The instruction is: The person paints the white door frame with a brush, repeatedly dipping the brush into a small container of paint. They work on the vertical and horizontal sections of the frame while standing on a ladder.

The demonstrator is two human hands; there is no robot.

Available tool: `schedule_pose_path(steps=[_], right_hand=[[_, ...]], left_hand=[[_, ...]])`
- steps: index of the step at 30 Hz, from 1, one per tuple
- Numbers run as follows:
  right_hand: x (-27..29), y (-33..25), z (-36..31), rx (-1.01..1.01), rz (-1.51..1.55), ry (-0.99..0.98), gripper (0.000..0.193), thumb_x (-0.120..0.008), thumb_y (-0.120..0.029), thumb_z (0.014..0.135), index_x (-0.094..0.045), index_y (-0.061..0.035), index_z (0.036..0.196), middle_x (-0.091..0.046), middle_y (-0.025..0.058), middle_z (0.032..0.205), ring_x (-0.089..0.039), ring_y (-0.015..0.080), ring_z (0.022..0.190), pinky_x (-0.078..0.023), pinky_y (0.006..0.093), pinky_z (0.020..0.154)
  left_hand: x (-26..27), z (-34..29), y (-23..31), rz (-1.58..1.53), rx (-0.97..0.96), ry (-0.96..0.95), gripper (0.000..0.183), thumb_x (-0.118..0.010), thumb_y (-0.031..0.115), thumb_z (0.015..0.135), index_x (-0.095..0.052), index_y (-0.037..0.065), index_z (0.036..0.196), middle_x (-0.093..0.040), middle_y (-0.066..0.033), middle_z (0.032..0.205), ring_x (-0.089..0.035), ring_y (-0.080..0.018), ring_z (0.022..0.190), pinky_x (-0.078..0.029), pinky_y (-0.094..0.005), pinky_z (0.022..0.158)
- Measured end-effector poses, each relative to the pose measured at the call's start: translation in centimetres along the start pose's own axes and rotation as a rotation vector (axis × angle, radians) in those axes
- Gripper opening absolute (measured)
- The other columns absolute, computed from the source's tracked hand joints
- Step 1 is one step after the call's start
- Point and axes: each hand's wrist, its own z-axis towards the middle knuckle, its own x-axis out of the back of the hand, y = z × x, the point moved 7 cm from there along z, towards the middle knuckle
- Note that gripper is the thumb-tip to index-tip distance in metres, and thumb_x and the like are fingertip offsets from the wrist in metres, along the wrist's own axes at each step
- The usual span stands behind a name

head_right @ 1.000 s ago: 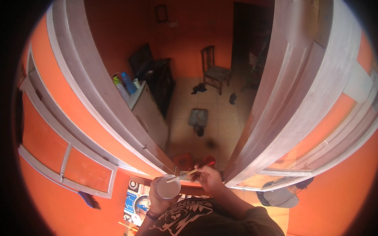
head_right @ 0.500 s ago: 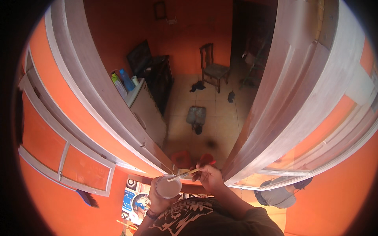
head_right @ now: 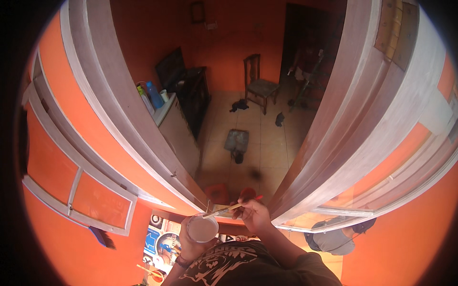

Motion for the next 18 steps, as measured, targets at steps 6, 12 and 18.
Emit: schedule_pose_path(steps=[6, 12, 18], right_hand=[[-0.2, 0.4, -0.1, -0.008, 0.006, -0.002, 0.017, -0.051, -0.014, 0.088, -0.062, -0.0068, 0.098, -0.069, 0.0202, 0.102, -0.071, 0.0331, 0.090, -0.056, 0.0440, 0.078], [-0.4, 0.4, -0.3, -0.011, 0.006, 0.006, 0.017, -0.051, -0.014, 0.088, -0.062, -0.0068, 0.098, -0.069, 0.0202, 0.101, -0.071, 0.0334, 0.090, -0.056, 0.0445, 0.078], [-0.4, 0.3, -0.5, -0.005, -0.001, 0.005, 0.017, -0.052, -0.015, 0.088, -0.062, -0.0071, 0.098, -0.070, 0.0198, 0.100, -0.071, 0.0335, 0.090, -0.056, 0.0447, 0.078]], left_hand=[[0.2, -0.4, -0.3, 0.006, -0.017, 0.016, 0.092, -0.096, 0.013, 0.057, -0.045, 0.003, 0.132, -0.062, -0.0128, 0.125, -0.062, -0.0243, 0.115, -0.051, -0.0383, 0.098], [0.4, -0.5, -0.1, 0.014, -0.012, 0.009, 0.093, -0.096, 0.012, 0.057, -0.044, 0.003, 0.133, -0.062, -0.0131, 0.125, -0.062, -0.0241, 0.115, -0.051, -0.0383, 0.099], [0.3, -0.4, 0.3, -0.016, -0.065, 0.063, 0.087, -0.097, 0.017, 0.057, -0.047, 0.003, 0.127, -0.064, -0.0132, 0.115, -0.065, -0.0251, 0.105, -0.053, -0.0381, 0.091]])
